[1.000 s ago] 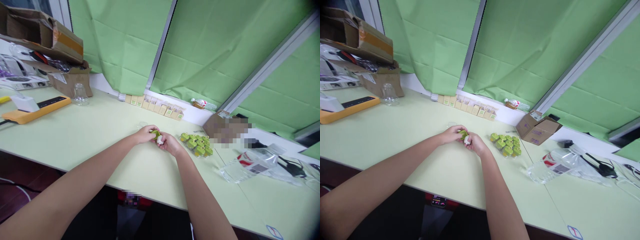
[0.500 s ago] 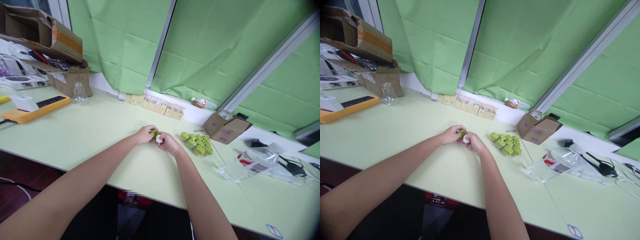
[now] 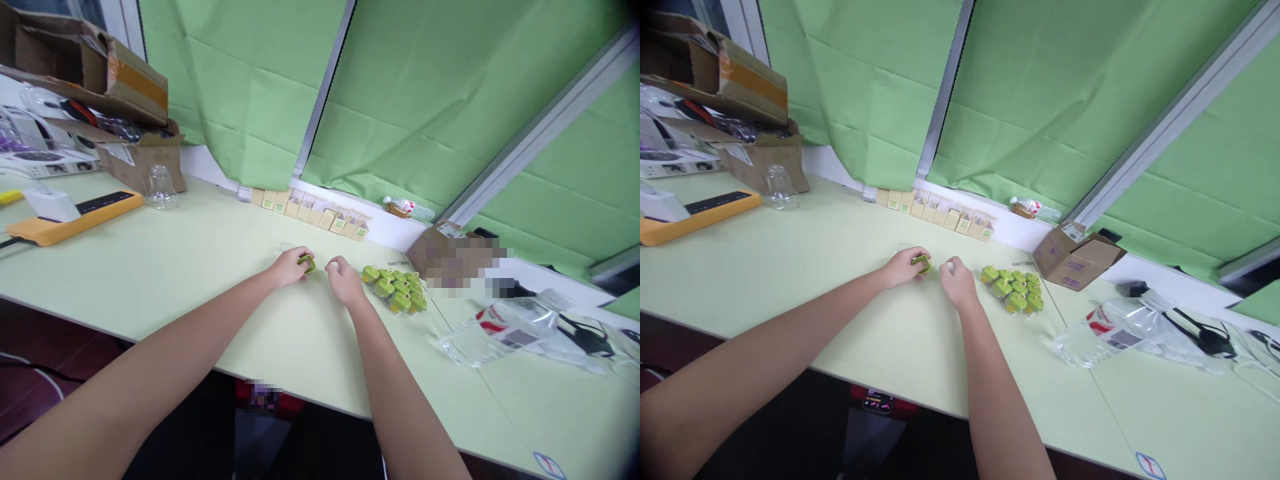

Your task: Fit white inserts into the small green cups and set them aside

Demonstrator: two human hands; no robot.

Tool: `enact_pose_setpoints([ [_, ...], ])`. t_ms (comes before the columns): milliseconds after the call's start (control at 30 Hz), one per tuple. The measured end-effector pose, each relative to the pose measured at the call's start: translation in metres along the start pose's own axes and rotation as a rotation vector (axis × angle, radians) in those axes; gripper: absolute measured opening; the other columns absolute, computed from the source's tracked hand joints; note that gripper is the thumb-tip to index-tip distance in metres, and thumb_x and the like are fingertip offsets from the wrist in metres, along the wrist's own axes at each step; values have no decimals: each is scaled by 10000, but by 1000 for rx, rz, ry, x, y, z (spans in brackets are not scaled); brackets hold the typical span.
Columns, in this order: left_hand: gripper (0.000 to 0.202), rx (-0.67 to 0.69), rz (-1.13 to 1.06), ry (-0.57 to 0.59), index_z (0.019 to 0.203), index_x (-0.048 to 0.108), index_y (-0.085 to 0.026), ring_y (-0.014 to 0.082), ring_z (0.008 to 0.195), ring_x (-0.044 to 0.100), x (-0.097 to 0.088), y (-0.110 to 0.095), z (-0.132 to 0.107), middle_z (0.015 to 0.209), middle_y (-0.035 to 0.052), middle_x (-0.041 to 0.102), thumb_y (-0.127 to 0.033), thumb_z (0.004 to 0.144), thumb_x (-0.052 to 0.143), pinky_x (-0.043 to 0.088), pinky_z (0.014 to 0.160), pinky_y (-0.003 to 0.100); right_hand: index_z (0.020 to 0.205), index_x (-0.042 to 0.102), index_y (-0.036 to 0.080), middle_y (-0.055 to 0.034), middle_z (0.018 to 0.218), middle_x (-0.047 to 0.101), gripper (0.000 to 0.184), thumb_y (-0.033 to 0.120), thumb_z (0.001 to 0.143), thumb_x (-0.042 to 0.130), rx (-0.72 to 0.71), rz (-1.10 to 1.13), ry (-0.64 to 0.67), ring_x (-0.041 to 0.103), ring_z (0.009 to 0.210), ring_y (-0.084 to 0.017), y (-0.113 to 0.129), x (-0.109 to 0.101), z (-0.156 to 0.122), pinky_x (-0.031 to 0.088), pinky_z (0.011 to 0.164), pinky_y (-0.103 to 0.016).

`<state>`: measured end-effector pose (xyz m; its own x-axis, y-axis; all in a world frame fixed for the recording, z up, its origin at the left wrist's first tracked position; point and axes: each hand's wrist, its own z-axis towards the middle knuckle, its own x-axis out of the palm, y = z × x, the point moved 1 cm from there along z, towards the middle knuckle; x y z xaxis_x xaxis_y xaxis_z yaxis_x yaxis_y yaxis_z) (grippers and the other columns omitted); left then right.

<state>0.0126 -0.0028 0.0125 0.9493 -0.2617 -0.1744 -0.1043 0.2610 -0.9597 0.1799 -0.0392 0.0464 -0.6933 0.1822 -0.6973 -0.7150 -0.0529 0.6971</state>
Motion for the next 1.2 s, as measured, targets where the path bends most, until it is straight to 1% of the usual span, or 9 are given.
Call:
enact_pose_setpoints([
  [133,161,-42,51,17,977,613,-187,109,587,606,0,-1,-1,871,40,626,-205,844,523,466,514,209,1019,540,212,-80,812,633,328,487,883,423,-71,-422,18,587,793,-247,-3,-2,-5,395,677,-317],
  [367,212,-71,32,45,1005,594,-199,92,606,576,2,4,1,905,44,618,-151,859,448,451,539,203,1108,525,155,-156,1023,612,395,482,898,453,-85,-680,54,598,924,-285,-6,6,-9,432,738,-348],
  [467,220,-77,-8,38,994,603,-197,97,640,564,3,3,1,916,47,608,-139,844,453,460,556,204,1114,565,148,-164,1057,585,364,427,888,506,-213,-651,-74,555,1000,-308,0,2,-10,444,785,-384],
  [567,208,-69,-85,6,961,608,-180,108,652,559,4,2,2,871,45,602,-124,812,474,467,569,214,1034,625,165,-141,1073,568,241,323,905,497,-491,-466,-245,515,1044,-280,13,0,-14,432,885,-396],
  [633,210,-66,-157,-5,933,610,-172,116,640,553,4,0,3,800,33,597,-104,784,478,469,578,227,965,659,191,-118,1076,565,197,278,908,493,-651,-330,-262,511,1026,-257,23,3,-18,427,922,-400],
  [700,234,-83,-232,-13,919,614,-170,117,629,545,5,-3,3,755,20,595,-78,753,476,466,590,236,945,685,209,-110,1106,561,185,240,890,511,-725,-271,-215,505,1018,-257,29,8,-22,432,930,-420],
  [933,253,-150,-423,-20,866,606,-166,104,612,527,8,-19,-4,723,3,584,-51,691,464,422,578,217,1046,706,207,-120,1196,551,269,189,878,496,-667,-265,-189,476,1072,-273,26,23,-22,435,962,-446],
  [1067,231,-157,-511,12,871,609,-171,127,671,575,12,-16,-4,739,12,597,-93,689,489,437,604,230,947,731,196,-117,1197,557,247,160,849,507,-612,-221,-220,466,1102,-266,22,27,-17,430,980,-429],
  [1200,177,-185,-602,20,882,627,-167,144,713,594,15,-7,1,807,32,615,-248,778,509,460,627,253,808,735,223,-82,1140,578,207,131,792,549,-565,-187,-248,473,1063,-258,19,30,-13,434,954,-429],
])
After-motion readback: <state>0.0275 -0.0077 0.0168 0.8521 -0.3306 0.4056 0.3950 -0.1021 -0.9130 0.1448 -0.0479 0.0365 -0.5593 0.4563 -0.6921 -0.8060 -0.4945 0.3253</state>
